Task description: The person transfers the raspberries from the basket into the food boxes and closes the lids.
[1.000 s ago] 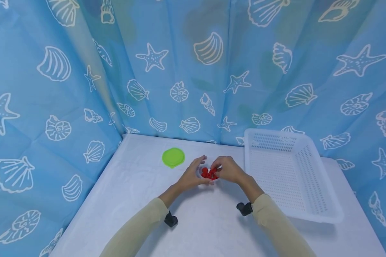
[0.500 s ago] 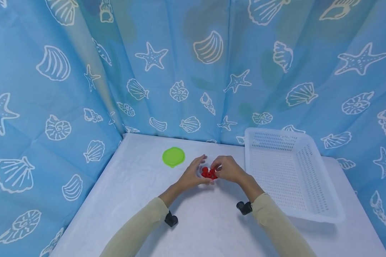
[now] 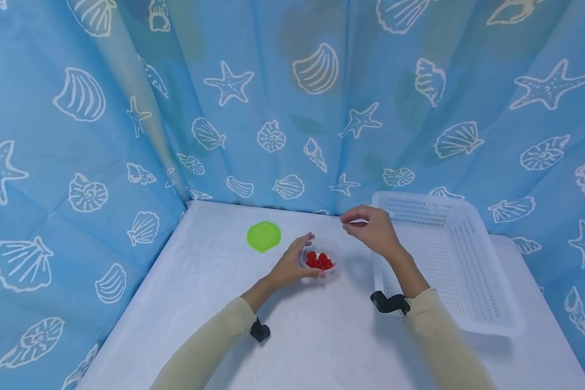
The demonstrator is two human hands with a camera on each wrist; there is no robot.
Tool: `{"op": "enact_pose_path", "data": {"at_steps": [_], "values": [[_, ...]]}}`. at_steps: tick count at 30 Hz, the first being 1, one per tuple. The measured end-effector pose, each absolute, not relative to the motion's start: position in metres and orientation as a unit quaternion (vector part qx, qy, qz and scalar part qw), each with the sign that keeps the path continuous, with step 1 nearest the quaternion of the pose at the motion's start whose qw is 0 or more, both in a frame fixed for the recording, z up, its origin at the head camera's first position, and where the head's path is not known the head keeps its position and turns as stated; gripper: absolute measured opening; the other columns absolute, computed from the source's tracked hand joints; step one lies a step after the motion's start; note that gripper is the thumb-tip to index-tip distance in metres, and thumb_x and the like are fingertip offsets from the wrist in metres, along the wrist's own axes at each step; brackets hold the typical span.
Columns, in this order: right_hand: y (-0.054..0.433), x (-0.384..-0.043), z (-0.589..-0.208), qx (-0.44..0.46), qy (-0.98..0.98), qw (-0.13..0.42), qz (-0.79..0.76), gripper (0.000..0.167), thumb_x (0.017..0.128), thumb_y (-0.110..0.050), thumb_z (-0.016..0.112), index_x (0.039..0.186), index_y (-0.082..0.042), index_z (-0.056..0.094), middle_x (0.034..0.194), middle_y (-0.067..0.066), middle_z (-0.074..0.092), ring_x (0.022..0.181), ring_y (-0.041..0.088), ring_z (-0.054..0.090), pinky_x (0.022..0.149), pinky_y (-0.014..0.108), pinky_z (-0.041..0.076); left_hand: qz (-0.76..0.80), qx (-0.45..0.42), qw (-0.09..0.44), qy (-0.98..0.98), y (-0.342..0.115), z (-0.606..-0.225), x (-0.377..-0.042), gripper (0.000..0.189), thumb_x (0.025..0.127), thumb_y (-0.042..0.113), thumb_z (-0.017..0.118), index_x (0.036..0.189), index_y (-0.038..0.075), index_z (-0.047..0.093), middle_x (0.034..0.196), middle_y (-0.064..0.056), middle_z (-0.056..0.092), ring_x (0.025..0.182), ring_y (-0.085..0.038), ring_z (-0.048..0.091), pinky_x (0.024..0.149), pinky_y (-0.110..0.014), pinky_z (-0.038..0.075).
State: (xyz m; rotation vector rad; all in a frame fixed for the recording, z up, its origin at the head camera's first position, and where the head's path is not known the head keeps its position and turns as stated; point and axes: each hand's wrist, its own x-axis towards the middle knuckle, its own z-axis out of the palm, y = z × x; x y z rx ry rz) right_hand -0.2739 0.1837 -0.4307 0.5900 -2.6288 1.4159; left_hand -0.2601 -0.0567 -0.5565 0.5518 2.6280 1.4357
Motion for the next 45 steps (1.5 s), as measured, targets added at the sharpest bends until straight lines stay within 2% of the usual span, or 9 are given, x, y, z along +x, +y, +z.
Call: {"op": "enact_pose_path", "data": {"at_steps": [6,9,18,24,28,31,35,38,45], "values": [[0.21,-0.281,-0.415,0.182,-0.878,0.067,0.437,0.017,0.091,-0.01,0.07,0.107,-0.006,0.072,0.106,0.01,0.067,0.1,0.029,0.065,0.082,0.024,0.054,0.469,0.181,0.048,0.863,-0.058,-0.555,-0.26,0.1,0.075,0.045,0.082,0.155,0.028,0.024,0.152,0.0,0.036,0.136,-0.012,0.035,0.102,-0.04,0.044],[0.224,-0.286,-0.415,0.17,-0.889,0.068,0.419,0.019,0.092,-0.011,0.068,0.109,-0.004,0.071,0.108,0.012,0.067,0.102,0.031,0.064,0.082,0.024,0.054,0.47,0.183,0.05,0.862,-0.059,-0.555,-0.261,0.1,0.076,0.045,0.082,0.155,0.026,0.024,0.152,0.0,0.036,0.136,-0.012,0.034,0.102,-0.04,0.044],[0.264,-0.292,-0.435,0.116,-0.918,0.034,0.377,0.024,0.09,-0.018,0.07,0.109,-0.003,0.07,0.111,0.019,0.066,0.105,0.037,0.058,0.089,0.056,0.05,0.475,0.173,0.052,0.861,-0.057,-0.558,-0.26,0.101,0.074,0.042,0.084,0.154,0.026,0.025,0.151,0.001,0.037,0.135,-0.012,0.037,0.097,-0.037,0.048],[0.281,-0.288,-0.457,0.105,-0.94,-0.062,0.319,0.021,0.086,-0.015,0.074,0.102,-0.003,0.072,0.102,0.014,0.068,0.09,0.03,0.062,0.087,0.057,0.051,0.47,0.173,0.051,0.864,-0.057,-0.558,-0.259,0.102,0.074,0.044,0.083,0.155,0.022,0.025,0.151,0.0,0.037,0.135,-0.013,0.036,0.097,-0.038,0.048],[0.284,-0.283,-0.465,0.104,-0.939,-0.154,0.291,0.023,0.082,-0.017,0.078,0.101,-0.004,0.073,0.095,0.008,0.07,0.083,0.023,0.065,0.083,0.05,0.055,0.469,0.175,0.049,0.865,-0.056,-0.557,-0.259,0.102,0.074,0.044,0.083,0.155,0.022,0.025,0.151,0.0,0.037,0.136,-0.013,0.035,0.097,-0.038,0.048],[0.284,-0.279,-0.468,0.095,-0.928,-0.228,0.28,0.022,0.08,-0.016,0.079,0.098,-0.004,0.073,0.091,0.006,0.07,0.079,0.021,0.066,0.076,0.042,0.058,0.47,0.177,0.048,0.863,-0.056,-0.557,-0.259,0.101,0.074,0.043,0.083,0.155,0.022,0.025,0.152,-0.001,0.037,0.136,-0.013,0.036,0.097,-0.038,0.048],[0.282,-0.273,-0.469,0.073,-0.912,-0.309,0.259,0.022,0.079,-0.015,0.08,0.096,-0.004,0.073,0.09,0.007,0.069,0.078,0.022,0.066,0.073,0.039,0.058,0.471,0.176,0.048,0.863,-0.056,-0.558,-0.259,0.102,0.074,0.042,0.083,0.155,0.022,0.025,0.152,-0.001,0.036,0.136,-0.013,0.036,0.097,-0.038,0.048],[0.277,-0.268,-0.468,0.051,-0.909,-0.342,0.235,0.028,0.075,-0.017,0.083,0.096,-0.004,0.07,0.09,0.009,0.066,0.077,0.023,0.066,0.072,0.041,0.059,0.472,0.174,0.05,0.863,-0.056,-0.559,-0.258,0.101,0.075,0.043,0.083,0.155,0.024,0.025,0.152,0.001,0.036,0.136,-0.013,0.036,0.098,-0.038,0.048],[0.261,-0.262,-0.466,0.028,-0.906,-0.37,0.201,0.039,0.069,-0.02,0.088,0.095,-0.003,0.065,0.082,0.009,0.067,0.072,0.022,0.068,0.068,0.039,0.059,0.477,0.172,0.049,0.861,-0.056,-0.558,-0.258,0.1,0.074,0.044,0.083,0.154,0.033,0.024,0.151,0.0,0.037,0.135,-0.013,0.036,0.098,-0.039,0.048]]}}
